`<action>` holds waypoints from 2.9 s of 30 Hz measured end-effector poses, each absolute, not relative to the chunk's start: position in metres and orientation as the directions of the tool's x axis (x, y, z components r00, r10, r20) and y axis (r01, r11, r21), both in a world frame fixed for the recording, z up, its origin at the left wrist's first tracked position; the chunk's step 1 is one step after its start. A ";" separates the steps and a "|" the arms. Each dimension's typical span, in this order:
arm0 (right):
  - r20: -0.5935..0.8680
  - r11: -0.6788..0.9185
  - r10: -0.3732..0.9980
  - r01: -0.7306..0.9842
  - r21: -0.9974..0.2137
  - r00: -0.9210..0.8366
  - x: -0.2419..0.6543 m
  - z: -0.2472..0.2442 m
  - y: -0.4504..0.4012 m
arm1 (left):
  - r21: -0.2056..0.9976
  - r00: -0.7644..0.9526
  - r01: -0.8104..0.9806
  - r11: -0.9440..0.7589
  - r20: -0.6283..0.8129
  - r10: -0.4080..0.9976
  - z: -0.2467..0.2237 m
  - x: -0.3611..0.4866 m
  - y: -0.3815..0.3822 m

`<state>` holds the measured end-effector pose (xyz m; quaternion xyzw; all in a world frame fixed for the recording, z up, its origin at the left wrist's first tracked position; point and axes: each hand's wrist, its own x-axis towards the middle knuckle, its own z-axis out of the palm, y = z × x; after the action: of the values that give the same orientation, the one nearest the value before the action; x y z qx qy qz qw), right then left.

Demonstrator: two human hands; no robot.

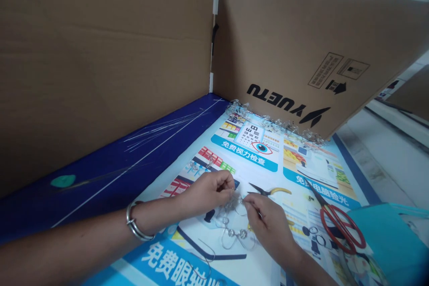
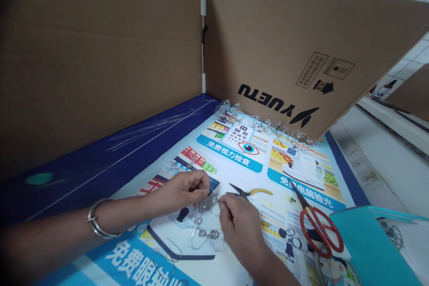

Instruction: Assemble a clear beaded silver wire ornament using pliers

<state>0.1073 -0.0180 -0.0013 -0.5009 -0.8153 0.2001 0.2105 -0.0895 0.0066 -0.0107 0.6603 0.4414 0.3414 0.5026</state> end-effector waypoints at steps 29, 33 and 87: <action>0.188 0.463 0.884 0.742 -0.485 -0.428 0.106 -0.003 -0.020 | 0.960 0.328 0.273 -0.056 -0.038 0.944 -0.005 -0.086 0.002; 0.198 0.467 0.882 0.748 -0.472 -0.427 0.106 -0.004 -0.021 | 0.961 0.315 0.266 -0.074 -0.014 0.949 -0.005 -0.087 0.004; 0.105 0.476 0.843 0.823 0.309 -0.527 0.167 0.000 0.000 | 0.987 0.438 0.146 0.059 -0.118 0.891 -0.012 -0.098 0.012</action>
<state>0.1668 0.0005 -0.0002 -0.4852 -0.8586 -0.1628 -0.0306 -0.0983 0.0123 -0.0123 0.6090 0.4258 0.3155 0.5901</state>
